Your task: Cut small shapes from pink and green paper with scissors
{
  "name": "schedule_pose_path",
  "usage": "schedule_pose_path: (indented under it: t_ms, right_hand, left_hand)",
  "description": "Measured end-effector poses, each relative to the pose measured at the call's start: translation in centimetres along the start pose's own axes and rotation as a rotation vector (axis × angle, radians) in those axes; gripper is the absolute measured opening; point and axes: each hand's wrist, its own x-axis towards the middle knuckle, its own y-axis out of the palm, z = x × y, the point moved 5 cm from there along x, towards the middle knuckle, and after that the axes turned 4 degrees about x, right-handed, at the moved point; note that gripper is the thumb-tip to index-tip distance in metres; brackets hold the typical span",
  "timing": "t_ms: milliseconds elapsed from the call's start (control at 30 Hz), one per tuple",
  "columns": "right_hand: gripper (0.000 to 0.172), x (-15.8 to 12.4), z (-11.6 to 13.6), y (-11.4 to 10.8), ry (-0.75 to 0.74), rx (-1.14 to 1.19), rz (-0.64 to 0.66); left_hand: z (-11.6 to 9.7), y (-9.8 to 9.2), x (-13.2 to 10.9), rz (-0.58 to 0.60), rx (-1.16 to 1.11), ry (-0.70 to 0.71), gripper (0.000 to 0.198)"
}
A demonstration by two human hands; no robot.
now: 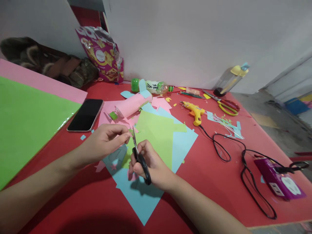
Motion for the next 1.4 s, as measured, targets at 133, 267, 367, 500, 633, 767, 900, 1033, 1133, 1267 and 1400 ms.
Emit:
schedule_pose_path:
  t_ms: [133,267,367,500,633,767,900,1033,1133,1267,1400]
  right_hand:
    - [0.042,0.0,-0.01,-0.04,0.006,-0.009,-0.011]
    - [0.042,0.0,0.06,0.04,0.003,-0.009,-0.005]
    - [0.042,0.03,0.12,0.09,0.006,-0.003,-0.007]
    - [0.043,0.03,0.08,0.1,0.027,-0.004,-0.02]
    - [0.044,0.0,0.02,0.12,0.032,-0.009,-0.021]
    - [0.044,0.01,0.07,0.16,0.035,-0.006,-0.026]
    - [0.043,0.09,0.14,0.28,0.032,0.007,-0.015]
    - [0.041,0.15,0.2,0.4,0.023,0.024,0.006]
    - [0.041,0.12,0.23,0.45,0.03,0.029,0.006]
    - [0.041,0.06,0.27,0.49,0.052,0.036,-0.001]
    - [0.042,0.06,0.17,0.42,0.051,0.029,0.009]
  left_hand:
    - [-0.01,-0.05,-0.01,-0.004,0.011,0.005,0.024]
    - [0.0,-0.05,0.01,-0.002,0.007,0.01,0.024]
    - [-0.04,-0.03,0.0,0.005,0.005,0.014,0.025]
    - [-0.15,-0.07,-0.03,0.009,0.012,0.026,0.025]
    - [-0.26,-0.18,0.04,0.019,0.039,0.037,0.025]
    - [-0.34,-0.26,0.13,0.025,0.044,0.049,0.026]
    - [-0.34,-0.3,0.07,0.035,0.044,0.056,0.025]
    - [-0.35,-0.4,0.06,0.049,0.046,0.062,0.024]
    - [-0.41,-0.45,0.1,0.06,0.053,0.062,0.023]
    - [-0.54,-0.48,0.14,0.079,0.061,0.059,0.024]
    - [-0.66,-0.61,0.18,0.088,0.065,0.061,0.024]
